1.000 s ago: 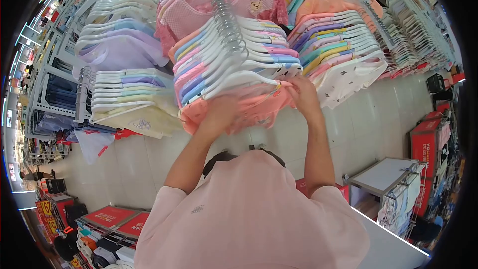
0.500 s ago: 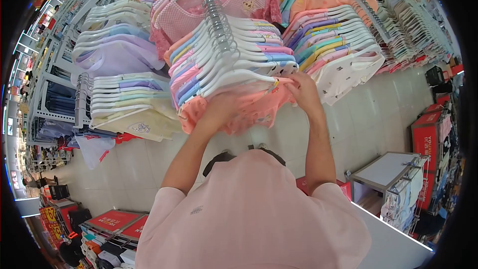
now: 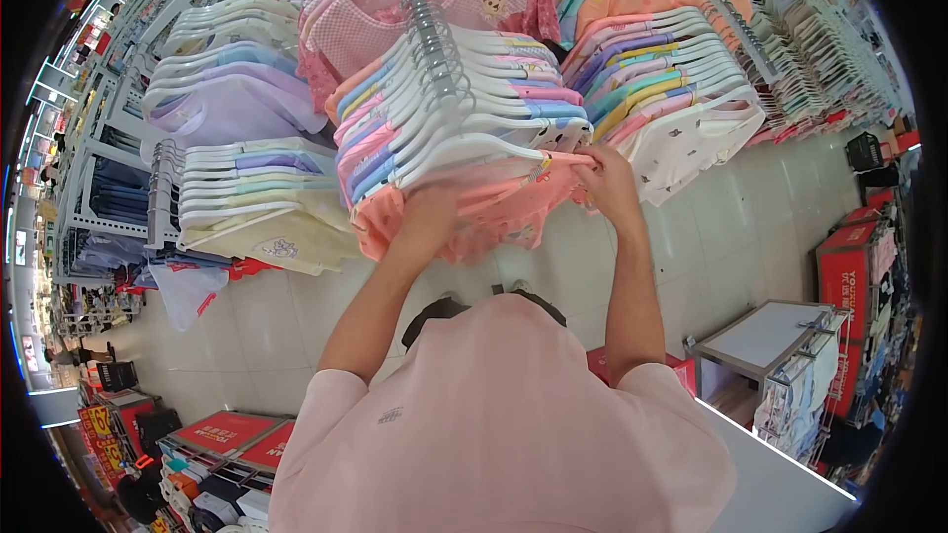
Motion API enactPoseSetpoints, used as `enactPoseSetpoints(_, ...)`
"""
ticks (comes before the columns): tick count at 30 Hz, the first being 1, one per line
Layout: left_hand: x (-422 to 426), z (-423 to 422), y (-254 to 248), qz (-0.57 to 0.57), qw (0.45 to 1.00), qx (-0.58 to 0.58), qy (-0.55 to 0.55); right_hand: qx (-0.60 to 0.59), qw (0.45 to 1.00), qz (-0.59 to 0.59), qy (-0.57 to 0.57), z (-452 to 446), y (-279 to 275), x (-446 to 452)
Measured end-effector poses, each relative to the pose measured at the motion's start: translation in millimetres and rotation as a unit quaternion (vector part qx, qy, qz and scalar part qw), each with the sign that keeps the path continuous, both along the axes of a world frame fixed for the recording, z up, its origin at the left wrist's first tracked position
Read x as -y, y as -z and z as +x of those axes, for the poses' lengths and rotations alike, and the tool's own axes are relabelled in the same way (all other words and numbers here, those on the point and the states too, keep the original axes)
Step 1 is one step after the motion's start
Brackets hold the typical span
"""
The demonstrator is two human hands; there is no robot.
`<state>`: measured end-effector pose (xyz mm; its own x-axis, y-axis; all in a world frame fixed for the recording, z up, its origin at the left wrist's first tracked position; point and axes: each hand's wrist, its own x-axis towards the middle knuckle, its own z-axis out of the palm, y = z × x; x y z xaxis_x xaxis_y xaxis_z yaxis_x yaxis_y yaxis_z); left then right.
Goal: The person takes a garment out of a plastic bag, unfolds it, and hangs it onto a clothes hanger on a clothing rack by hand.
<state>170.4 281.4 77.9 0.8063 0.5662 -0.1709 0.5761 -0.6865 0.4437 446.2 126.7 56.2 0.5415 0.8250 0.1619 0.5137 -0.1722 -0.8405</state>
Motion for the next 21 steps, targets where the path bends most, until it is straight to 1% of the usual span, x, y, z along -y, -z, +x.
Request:
enactPoseSetpoints(2, -4.1, -4.9, 18.1, 0.048, 0.998, 0.035, 0.003, 0.032, 0.998, 0.033, 0.049, 0.5, 3.5, 1.9)
enactPoseSetpoints(4, -2.2, -3.5, 16.6, 0.098, 0.988, 0.120, 0.015, 0.047, 0.992, 0.054, 0.107, 2.0, 9.7, 5.5)
enactPoseSetpoints(6, 1.7, 0.2, 8.7, 0.135, 0.958, 0.251, 0.026, 0.045, 0.982, 0.064, 0.174, 6.5, 22.1, 10.6)
enactPoseSetpoints(7, 4.7, -1.5, -1.7, 0.031, 0.979, 0.202, 0.011, 0.001, 0.986, 0.043, 0.159, 11.2, 32.2, 13.8)
enactPoseSetpoints(8, 10.0, -4.9, -13.6, -0.073, 0.986, 0.150, -0.004, -0.043, 0.988, 0.022, 0.144, 16.2, 43.2, 17.8)
enactPoseSetpoints(9, 13.2, -7.2, -19.0, -0.177, 0.979, 0.096, -0.019, -0.086, 0.988, 0.001, 0.129, 15.7, 43.5, 20.1)
enactPoseSetpoints(10, 12.2, -9.5, -13.8, -0.232, 0.968, 0.091, 0.010, -0.148, 0.986, -0.008, 0.077, 11.3, 45.8, 21.7)
enactPoseSetpoints(12, 8.2, -15.0, 7.2, -0.340, 0.935, 0.080, 0.067, -0.268, 0.963, -0.025, -0.031, -6.6, 49.3, 17.7)
enactPoseSetpoints(14, 4.2, -11.9, 20.1, -0.416, 0.906, 0.070, 0.030, -0.244, 0.950, -0.093, -0.173, -21.1, 54.9, 3.1)
enactPoseSetpoints(15, 1.7, -10.7, 28.5, -0.452, 0.889, 0.065, 0.011, -0.285, 0.929, -0.099, -0.215, -29.3, 50.9, -4.6)
enactPoseSetpoints(17, -4.4, -14.0, 61.3, -0.515, 0.841, 0.115, -0.122, -0.364, 0.876, -0.109, -0.297, -43.2, 40.3, -18.8)
enactPoseSetpoints(18, -7.9, -17.5, 86.1, -0.541, 0.808, 0.140, -0.188, -0.397, 0.879, -0.110, -0.240, -44.6, 53.9, -26.4)
enactPoseSetpoints(19, -12.1, -23.2, 126.4, -0.486, 0.832, 0.169, -0.209, -0.428, 0.878, -0.110, -0.183, -45.5, 82.6, -36.3)
enactPoseSetpoints(20, -16.6, -30.4, 178.0, -0.429, 0.851, 0.199, -0.230, -0.457, 0.874, -0.111, -0.125, -46.3, 111.7, -42.8)
enactPoseSetpoints(21, -17.1, -37.4, 212.0, -0.361, 0.880, 0.210, -0.226, -0.385, 0.910, -0.132, -0.077, -45.6, 139.2, -44.4)
